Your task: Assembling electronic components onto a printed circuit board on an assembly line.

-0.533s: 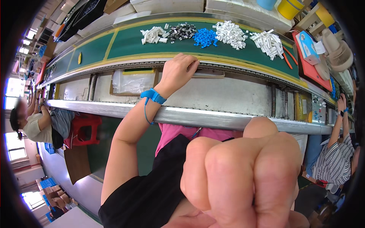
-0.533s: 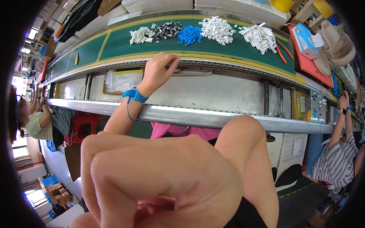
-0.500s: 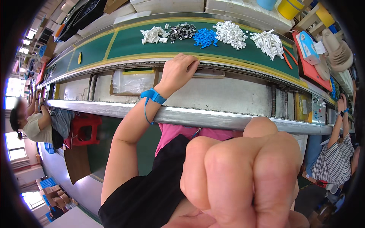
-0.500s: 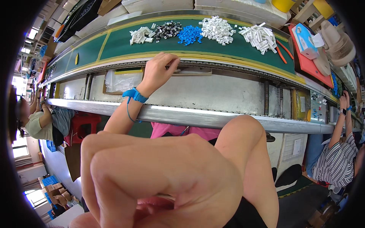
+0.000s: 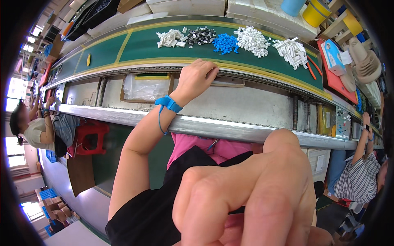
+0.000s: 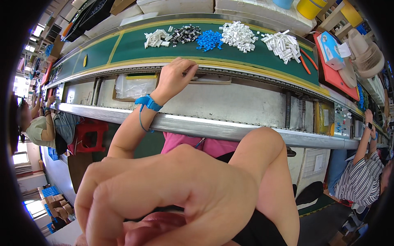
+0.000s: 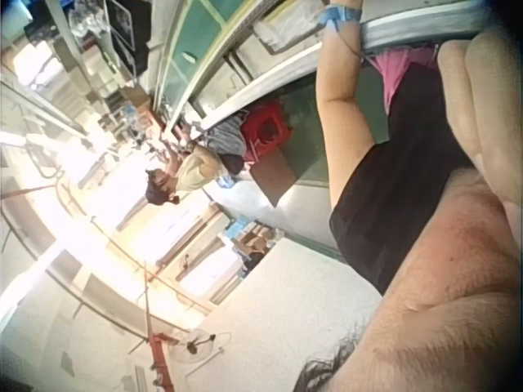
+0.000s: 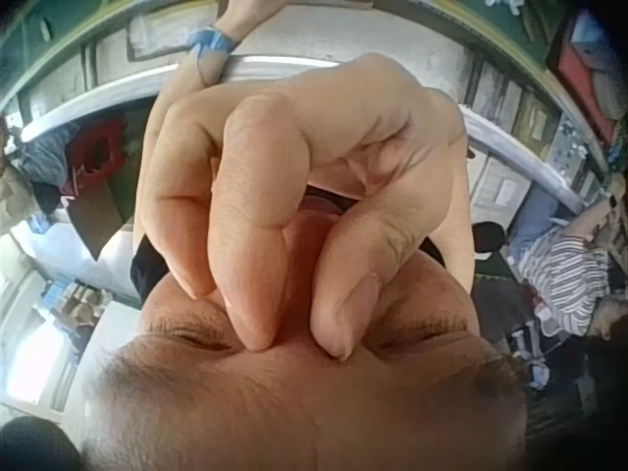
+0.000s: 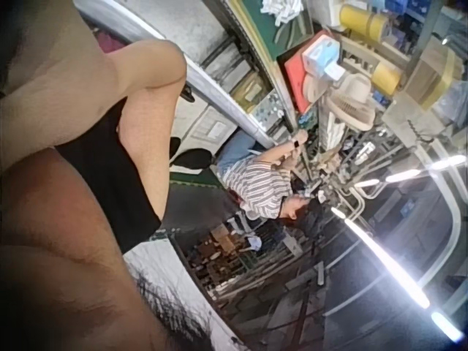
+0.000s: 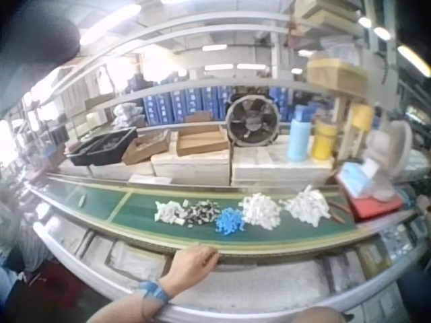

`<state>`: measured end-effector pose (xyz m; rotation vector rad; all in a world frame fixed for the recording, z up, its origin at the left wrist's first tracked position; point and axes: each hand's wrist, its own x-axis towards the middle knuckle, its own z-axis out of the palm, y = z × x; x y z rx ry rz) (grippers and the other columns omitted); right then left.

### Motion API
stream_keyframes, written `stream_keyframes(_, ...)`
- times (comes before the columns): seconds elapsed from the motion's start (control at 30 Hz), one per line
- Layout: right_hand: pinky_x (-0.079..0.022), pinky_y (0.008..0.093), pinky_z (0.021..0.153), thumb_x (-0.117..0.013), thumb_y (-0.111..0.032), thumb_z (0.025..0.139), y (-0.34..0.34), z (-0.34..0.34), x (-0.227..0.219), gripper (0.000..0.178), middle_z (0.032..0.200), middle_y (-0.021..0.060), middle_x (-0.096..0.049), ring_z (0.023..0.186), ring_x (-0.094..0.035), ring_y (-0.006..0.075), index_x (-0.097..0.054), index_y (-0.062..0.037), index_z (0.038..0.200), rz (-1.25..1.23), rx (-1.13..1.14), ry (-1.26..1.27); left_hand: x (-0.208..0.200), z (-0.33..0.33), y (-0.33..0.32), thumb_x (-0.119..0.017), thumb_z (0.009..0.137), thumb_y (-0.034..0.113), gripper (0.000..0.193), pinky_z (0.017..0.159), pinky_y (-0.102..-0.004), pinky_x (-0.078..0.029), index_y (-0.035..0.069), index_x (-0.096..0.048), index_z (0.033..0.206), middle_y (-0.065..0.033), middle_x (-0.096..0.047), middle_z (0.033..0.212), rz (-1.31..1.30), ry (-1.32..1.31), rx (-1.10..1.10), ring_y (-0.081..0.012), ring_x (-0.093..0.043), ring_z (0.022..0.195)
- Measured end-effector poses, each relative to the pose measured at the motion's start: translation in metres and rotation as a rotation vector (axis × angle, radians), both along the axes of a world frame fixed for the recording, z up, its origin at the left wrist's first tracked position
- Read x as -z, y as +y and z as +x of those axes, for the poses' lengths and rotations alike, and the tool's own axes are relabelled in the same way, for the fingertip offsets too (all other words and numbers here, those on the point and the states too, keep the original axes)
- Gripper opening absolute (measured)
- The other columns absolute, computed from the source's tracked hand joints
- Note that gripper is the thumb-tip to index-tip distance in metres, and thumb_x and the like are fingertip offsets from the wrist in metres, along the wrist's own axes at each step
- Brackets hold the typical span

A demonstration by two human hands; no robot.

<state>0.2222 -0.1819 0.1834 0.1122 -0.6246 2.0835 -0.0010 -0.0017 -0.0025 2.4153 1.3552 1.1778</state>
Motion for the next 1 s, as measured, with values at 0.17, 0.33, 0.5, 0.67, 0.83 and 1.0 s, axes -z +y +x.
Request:
stream_keyframes(0.17, -0.04, 0.0253, 0.067, -0.063, -0.023, 0.088, 0.011, -0.05, -0.003, 0.019, 0.08, 0.0032, -0.055, 0.076, -0.05, 0.0144, -0.056, -0.0087, 0.078, 0.015, 0.019, -0.014, -0.001, 0.003, 0.002, -0.064, 0.079, 0.014, 0.006, 0.057, -0.0362, -0.047, 0.008, -0.063, 0.077, -0.0059, -0.06, 0.069, 0.026, -0.006, 0.027, -0.0246, -0.058, 0.069)
stream_keyframes(0.33, -0.04, 0.0252, 0.067, -0.063, -0.024, 0.088, 0.015, -0.067, -0.002, 0.019, 0.08, 0.0029, -0.055, 0.075, -0.05, 0.0144, -0.056, -0.0093, 0.078, 0.018, 0.034, -0.027, 0.001, 0.0, 0.002, -0.064, 0.079, 0.014, 0.006, 0.056, -0.0361, -0.046, 0.008, -0.063, 0.077, -0.0057, -0.06, 0.069, 0.019, -0.003, 0.016, -0.0243, -0.058, 0.069)
stream_keyframes(0.5, -0.04, 0.0252, 0.067, -0.063, -0.024, 0.088, 0.034, -0.06, 0.001, 0.019, 0.08, 0.0025, -0.055, 0.075, -0.05, 0.0143, -0.056, -0.0099, 0.078, 0.025, 0.069, -0.04, 0.001, 0.002, 0.003, -0.064, 0.079, 0.014, 0.005, 0.056, -0.0364, -0.046, 0.009, -0.063, 0.078, -0.0059, -0.06, 0.069, 0.014, -0.018, 0.02, -0.0244, -0.058, 0.069)
stream_keyframes(0.67, -0.04, 0.0251, 0.066, -0.063, -0.025, 0.088, 0.024, -0.07, 0.001, 0.019, 0.08, 0.0021, -0.055, 0.075, -0.049, 0.0143, -0.056, -0.0105, 0.078, 0.04, 0.085, -0.05, 0.002, 0.002, 0.003, -0.064, 0.079, 0.014, 0.005, 0.056, -0.0363, -0.046, 0.009, -0.064, 0.078, -0.0063, -0.06, 0.069, 0.022, -0.011, 0.02, -0.0248, -0.058, 0.068)
stream_keyframes(0.83, -0.04, 0.025, 0.066, -0.062, -0.026, 0.089, 0.021, -0.069, 0.0, 0.019, 0.08, 0.0017, -0.055, 0.075, -0.049, 0.0142, -0.056, -0.0112, 0.078, 0.058, 0.106, -0.061, 0.002, 0.003, 0.003, -0.064, 0.079, 0.014, 0.005, 0.056, -0.0363, -0.046, 0.009, -0.064, 0.079, -0.0062, -0.06, 0.069, 0.017, -0.004, 0.017, -0.0249, -0.058, 0.069)
stream_keyframes(1.0, -0.04, 0.025, 0.066, -0.062, -0.026, 0.089, 0.006, -0.031, 0.006, 0.019, 0.08, 0.0013, -0.055, 0.075, -0.049, 0.0142, -0.056, -0.0118, 0.078, 0.08, 0.116, -0.073, 0.002, -0.001, 0.001, -0.064, 0.079, 0.014, 0.005, 0.056, -0.0365, -0.046, 0.009, -0.063, 0.078, -0.0062, -0.06, 0.069, 0.018, -0.018, 0.014, -0.0251, -0.058, 0.069)
